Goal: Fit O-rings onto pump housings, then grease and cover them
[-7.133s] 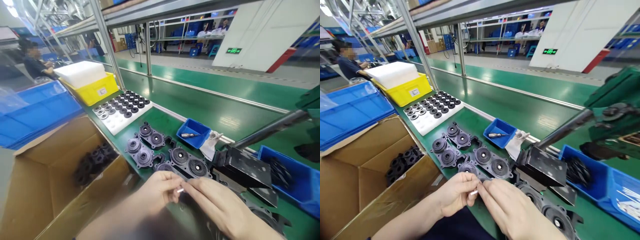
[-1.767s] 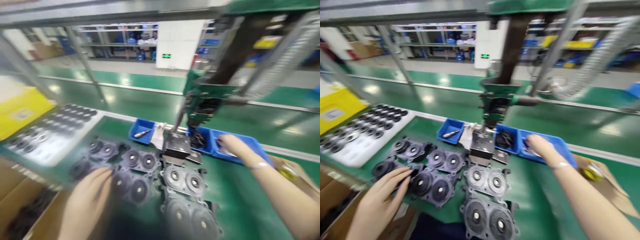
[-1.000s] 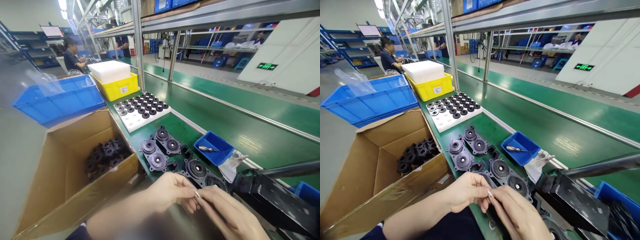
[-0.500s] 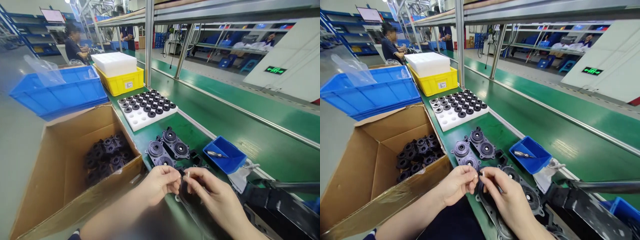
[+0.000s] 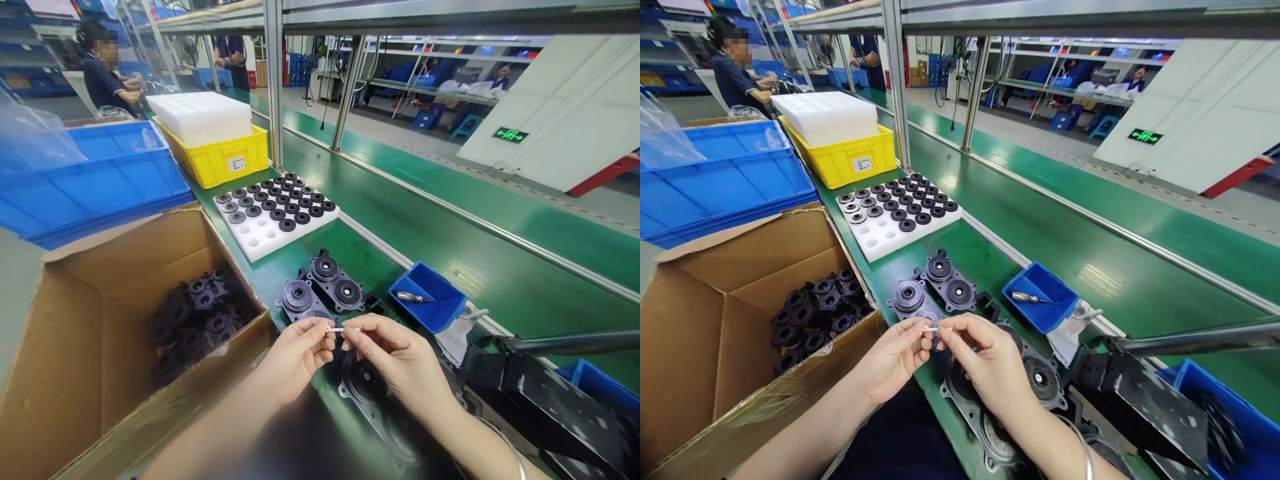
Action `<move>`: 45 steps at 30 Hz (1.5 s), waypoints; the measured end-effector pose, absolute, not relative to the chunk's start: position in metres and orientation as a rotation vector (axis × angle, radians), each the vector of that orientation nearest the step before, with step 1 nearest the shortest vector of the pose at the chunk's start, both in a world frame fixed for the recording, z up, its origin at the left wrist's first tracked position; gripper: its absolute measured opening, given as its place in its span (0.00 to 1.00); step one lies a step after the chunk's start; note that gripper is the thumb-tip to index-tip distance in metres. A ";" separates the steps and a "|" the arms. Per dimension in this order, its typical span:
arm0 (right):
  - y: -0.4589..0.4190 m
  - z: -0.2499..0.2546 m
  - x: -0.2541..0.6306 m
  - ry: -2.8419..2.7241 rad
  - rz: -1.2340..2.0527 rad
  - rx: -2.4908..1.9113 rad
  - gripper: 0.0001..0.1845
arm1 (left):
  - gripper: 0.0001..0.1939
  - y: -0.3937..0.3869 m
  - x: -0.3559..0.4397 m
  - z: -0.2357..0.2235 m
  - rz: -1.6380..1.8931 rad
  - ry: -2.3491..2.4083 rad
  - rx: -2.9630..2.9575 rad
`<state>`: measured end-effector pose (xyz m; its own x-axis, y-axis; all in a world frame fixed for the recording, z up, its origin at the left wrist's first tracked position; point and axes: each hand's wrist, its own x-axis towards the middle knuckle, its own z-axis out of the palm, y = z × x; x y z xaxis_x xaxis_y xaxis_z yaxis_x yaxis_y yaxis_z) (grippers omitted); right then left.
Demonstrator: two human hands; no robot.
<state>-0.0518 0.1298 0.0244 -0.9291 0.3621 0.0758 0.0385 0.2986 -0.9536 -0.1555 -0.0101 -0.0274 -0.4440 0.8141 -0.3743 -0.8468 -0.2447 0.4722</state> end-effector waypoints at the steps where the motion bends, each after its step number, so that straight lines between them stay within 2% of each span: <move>1: 0.130 0.023 -0.052 -2.323 1.605 -0.341 0.10 | 0.12 -0.010 -0.155 -0.027 1.883 0.752 -0.067; 10: 0.129 0.025 -0.051 -2.420 1.000 0.016 0.06 | 0.13 -0.009 -0.154 -0.030 1.871 0.774 -0.060; 17: 0.130 0.014 -0.038 -2.485 0.657 0.334 0.12 | 0.15 -0.010 -0.150 -0.030 1.837 0.801 -0.024; 19: 0.129 0.012 -0.036 -2.536 0.727 0.256 0.09 | 0.13 -0.009 -0.148 -0.028 1.848 0.822 0.000; 21: 0.127 0.013 -0.034 -2.585 0.956 0.070 0.09 | 0.11 -0.009 -0.146 -0.026 1.898 0.886 0.062; 23: 0.123 0.016 -0.033 -2.543 1.382 -0.145 0.12 | 0.10 -0.010 -0.142 -0.022 1.965 1.022 0.186; 26: 0.116 0.020 -0.028 -2.182 2.079 -0.319 0.16 | 0.10 -0.013 -0.136 -0.017 2.008 1.250 0.341; 28: 0.112 0.022 -0.025 -1.932 2.300 -0.322 0.19 | 0.10 -0.015 -0.136 -0.014 2.009 1.317 0.363; 37: 0.105 0.029 -0.009 -1.620 2.478 -0.219 0.17 | 0.03 -0.022 -0.136 0.001 1.964 1.289 0.727; 42: 0.105 0.031 -0.011 -1.731 2.448 -0.177 0.16 | 0.06 -0.022 -0.140 0.024 1.919 1.218 0.573; 45: 0.115 0.034 -0.007 -1.862 2.343 -0.214 0.15 | 0.06 -0.025 -0.166 0.043 1.928 1.442 0.542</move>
